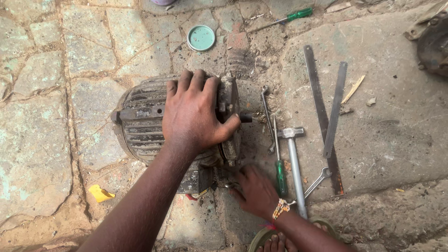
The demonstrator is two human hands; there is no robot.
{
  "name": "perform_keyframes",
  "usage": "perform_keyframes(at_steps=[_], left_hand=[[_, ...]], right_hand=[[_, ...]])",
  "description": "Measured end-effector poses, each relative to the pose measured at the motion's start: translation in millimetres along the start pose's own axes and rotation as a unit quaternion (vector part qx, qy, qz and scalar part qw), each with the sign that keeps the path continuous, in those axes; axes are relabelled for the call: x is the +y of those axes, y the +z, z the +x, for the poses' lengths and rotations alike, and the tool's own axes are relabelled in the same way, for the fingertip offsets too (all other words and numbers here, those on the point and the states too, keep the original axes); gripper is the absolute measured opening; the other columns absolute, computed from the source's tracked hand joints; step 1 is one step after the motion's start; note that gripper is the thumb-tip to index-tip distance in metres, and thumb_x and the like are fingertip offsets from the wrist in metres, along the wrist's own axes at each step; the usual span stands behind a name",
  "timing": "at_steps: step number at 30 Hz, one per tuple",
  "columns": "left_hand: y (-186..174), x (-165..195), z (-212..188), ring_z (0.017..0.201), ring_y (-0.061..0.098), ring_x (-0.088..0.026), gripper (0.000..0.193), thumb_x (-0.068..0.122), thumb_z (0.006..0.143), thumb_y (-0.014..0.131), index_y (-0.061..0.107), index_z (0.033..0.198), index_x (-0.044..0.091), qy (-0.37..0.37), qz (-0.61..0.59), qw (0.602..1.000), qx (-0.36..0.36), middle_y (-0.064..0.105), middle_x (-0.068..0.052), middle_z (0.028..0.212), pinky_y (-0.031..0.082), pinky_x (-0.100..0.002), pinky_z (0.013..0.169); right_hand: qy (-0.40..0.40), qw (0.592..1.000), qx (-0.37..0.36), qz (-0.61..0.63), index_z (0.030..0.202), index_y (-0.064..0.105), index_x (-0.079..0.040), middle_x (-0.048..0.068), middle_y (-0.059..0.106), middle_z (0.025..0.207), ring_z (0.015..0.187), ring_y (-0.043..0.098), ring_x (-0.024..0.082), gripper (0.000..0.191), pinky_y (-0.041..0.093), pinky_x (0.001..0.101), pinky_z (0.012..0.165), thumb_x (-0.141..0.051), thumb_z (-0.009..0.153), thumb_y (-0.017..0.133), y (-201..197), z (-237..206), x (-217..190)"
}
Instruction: The person uses a hammer and wrench to loosen and remove bolts from a motor casing. They repeatedly strike the wrench and hammer the motor shaft while working on the ground in an outdoor workshop area.
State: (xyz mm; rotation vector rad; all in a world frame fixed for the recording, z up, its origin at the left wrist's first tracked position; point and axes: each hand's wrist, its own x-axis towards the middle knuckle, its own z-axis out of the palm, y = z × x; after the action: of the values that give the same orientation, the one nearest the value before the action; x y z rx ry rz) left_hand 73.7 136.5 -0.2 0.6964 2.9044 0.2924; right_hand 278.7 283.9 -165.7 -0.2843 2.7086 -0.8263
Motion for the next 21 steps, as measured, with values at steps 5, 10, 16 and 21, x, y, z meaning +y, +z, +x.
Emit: perform_keyframes(at_steps=[5, 10, 16, 21], left_hand=[[-8.8, 2.6, -1.3, 0.139, 0.035, -0.050, 0.090, 0.062, 0.072, 0.072, 0.053, 0.137, 0.004, 0.010, -0.009, 1.000, 0.015, 0.046, -0.030, 0.144, 0.024, -0.066, 0.114], [-13.5, 2.9, -3.7, 0.145, 0.033, -0.046, 0.087, 0.063, 0.078, 0.067, 0.051, 0.142, 0.007, -0.006, -0.010, 1.000, -0.019, 0.046, -0.027, 0.148, 0.022, -0.063, 0.119], [-15.0, 2.3, -5.6, 0.144, 0.031, -0.046, 0.089, 0.064, 0.077, 0.066, 0.050, 0.142, 0.006, 0.001, -0.012, 1.000, -0.002, 0.043, -0.027, 0.149, 0.022, -0.062, 0.118], [-14.1, 1.2, -5.1, 0.145, 0.030, -0.045, 0.085, 0.062, 0.080, 0.064, 0.051, 0.142, 0.006, 0.000, -0.018, 1.000, -0.007, 0.043, -0.027, 0.149, 0.022, -0.062, 0.119]], right_hand=[[0.019, 0.999, 0.011, -0.035, 0.109, 0.066, -0.006, 0.015, 0.064, 0.112, 0.108, 0.061, 0.032, 0.020, 0.054, 0.0458, 0.089, -0.011, 0.091, 0.059, 32.4, -16.2, 3.6], [0.007, 0.999, -0.042, 0.003, 0.116, 0.062, -0.001, 0.019, 0.062, 0.115, 0.106, 0.060, 0.036, 0.026, 0.053, 0.0478, 0.084, -0.013, 0.093, 0.061, 26.7, -17.3, 11.8], [-0.109, 0.991, -0.058, -0.055, 0.100, 0.065, -0.008, 0.012, 0.064, 0.113, 0.108, 0.062, 0.034, 0.018, 0.055, 0.0465, 0.091, -0.024, 0.091, 0.067, 17.7, -37.9, 17.4], [-0.148, 0.977, -0.148, -0.045, 0.128, 0.063, -0.006, 0.019, 0.061, 0.121, 0.115, 0.060, 0.035, 0.033, 0.055, 0.0469, 0.089, -0.015, 0.096, 0.061, 26.7, -44.0, 26.3]])
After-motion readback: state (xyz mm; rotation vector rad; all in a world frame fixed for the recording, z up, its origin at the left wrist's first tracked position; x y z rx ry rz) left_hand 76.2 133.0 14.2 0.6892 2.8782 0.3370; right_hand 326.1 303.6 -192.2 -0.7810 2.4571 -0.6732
